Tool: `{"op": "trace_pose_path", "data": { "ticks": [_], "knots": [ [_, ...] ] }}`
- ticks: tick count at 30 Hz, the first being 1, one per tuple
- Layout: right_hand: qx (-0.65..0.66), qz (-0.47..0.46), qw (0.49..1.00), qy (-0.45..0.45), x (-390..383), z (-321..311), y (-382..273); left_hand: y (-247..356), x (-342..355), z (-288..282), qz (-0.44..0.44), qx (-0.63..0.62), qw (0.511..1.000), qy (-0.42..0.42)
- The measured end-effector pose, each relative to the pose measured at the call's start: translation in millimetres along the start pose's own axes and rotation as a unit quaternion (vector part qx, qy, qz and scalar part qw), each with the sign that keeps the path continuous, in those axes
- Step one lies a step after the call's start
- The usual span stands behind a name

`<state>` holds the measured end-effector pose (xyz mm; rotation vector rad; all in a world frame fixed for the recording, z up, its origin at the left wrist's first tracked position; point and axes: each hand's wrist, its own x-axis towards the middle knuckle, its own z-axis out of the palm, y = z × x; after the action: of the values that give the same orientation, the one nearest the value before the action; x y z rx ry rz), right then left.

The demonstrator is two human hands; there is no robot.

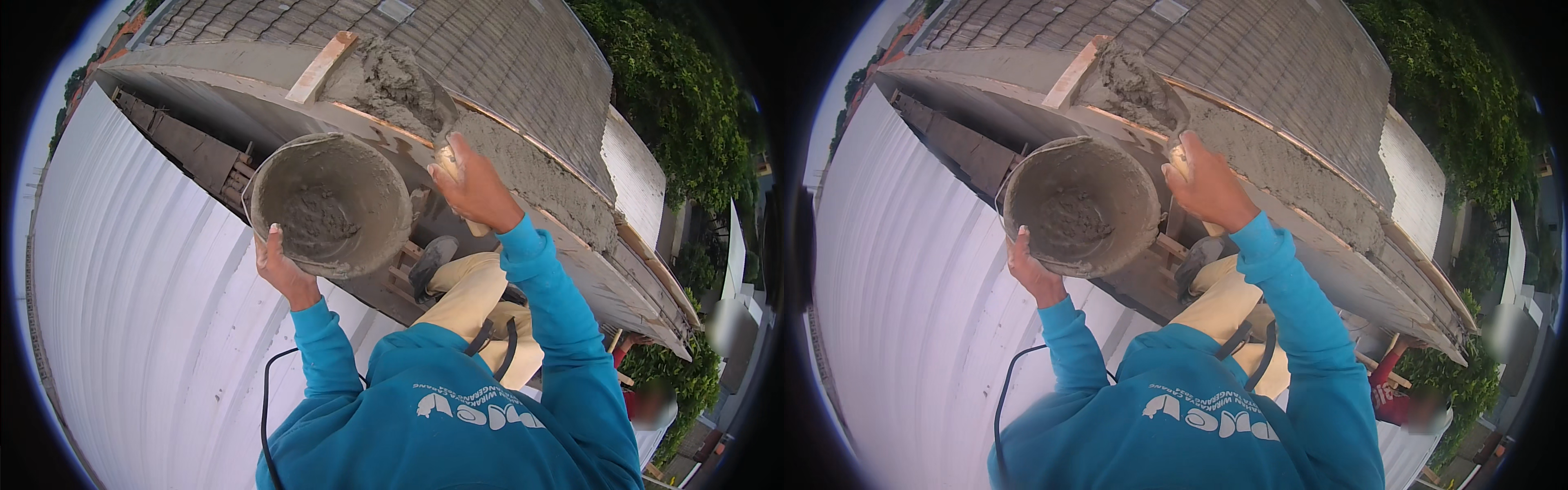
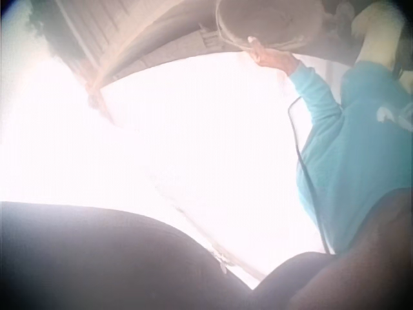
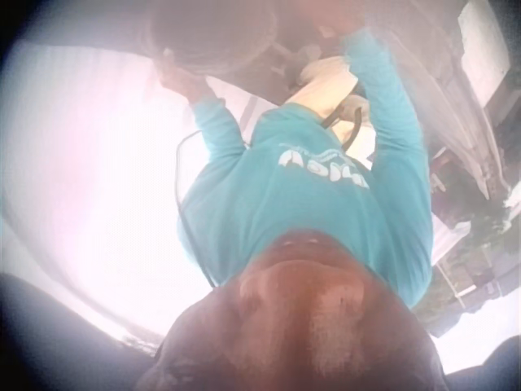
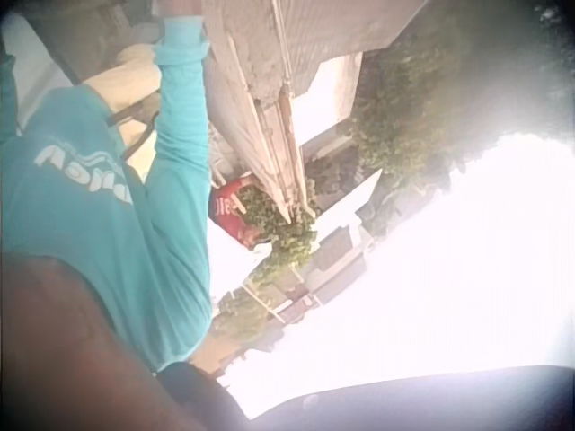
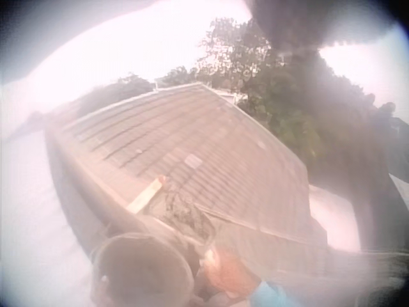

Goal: The person scoops wet cement from a bucket using a trowel and applies it to the edge of a roof, smoothing the surface. Another worker is visible nearby also applying cement.

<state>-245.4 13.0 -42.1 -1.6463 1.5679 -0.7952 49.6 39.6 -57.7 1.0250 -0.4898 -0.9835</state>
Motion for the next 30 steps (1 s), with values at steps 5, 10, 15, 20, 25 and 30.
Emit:
{"op": "trace_pose_path", "data": {
  "ticks": [5,10,15,20,25,30],
  "knots": [
    [-0.211,-0.046,0.973,0.088,48,5,38,1,2,-15,0.001,0.014,1.0,0.022],
    [0.176,0.165,0.966,0.091,21,-12,-5,3,1,-33,-0.011,0.033,0.998,0.054],
    [0.572,0.225,0.788,0.037,14,-8,25,11,3,-45,0.017,0.075,0.995,0.057],
    [0.687,0.231,0.678,-0.12,49,60,30,18,3,-43,0.037,0.091,0.992,0.075],
    [0.634,0.276,0.715,-0.101,93,85,9,24,-1,-31,0.048,0.125,0.989,0.063],
    [0.527,0.298,0.796,-0.029,58,76,-4,29,0,-37,0.04,0.099,0.993,0.055]
  ]
}}
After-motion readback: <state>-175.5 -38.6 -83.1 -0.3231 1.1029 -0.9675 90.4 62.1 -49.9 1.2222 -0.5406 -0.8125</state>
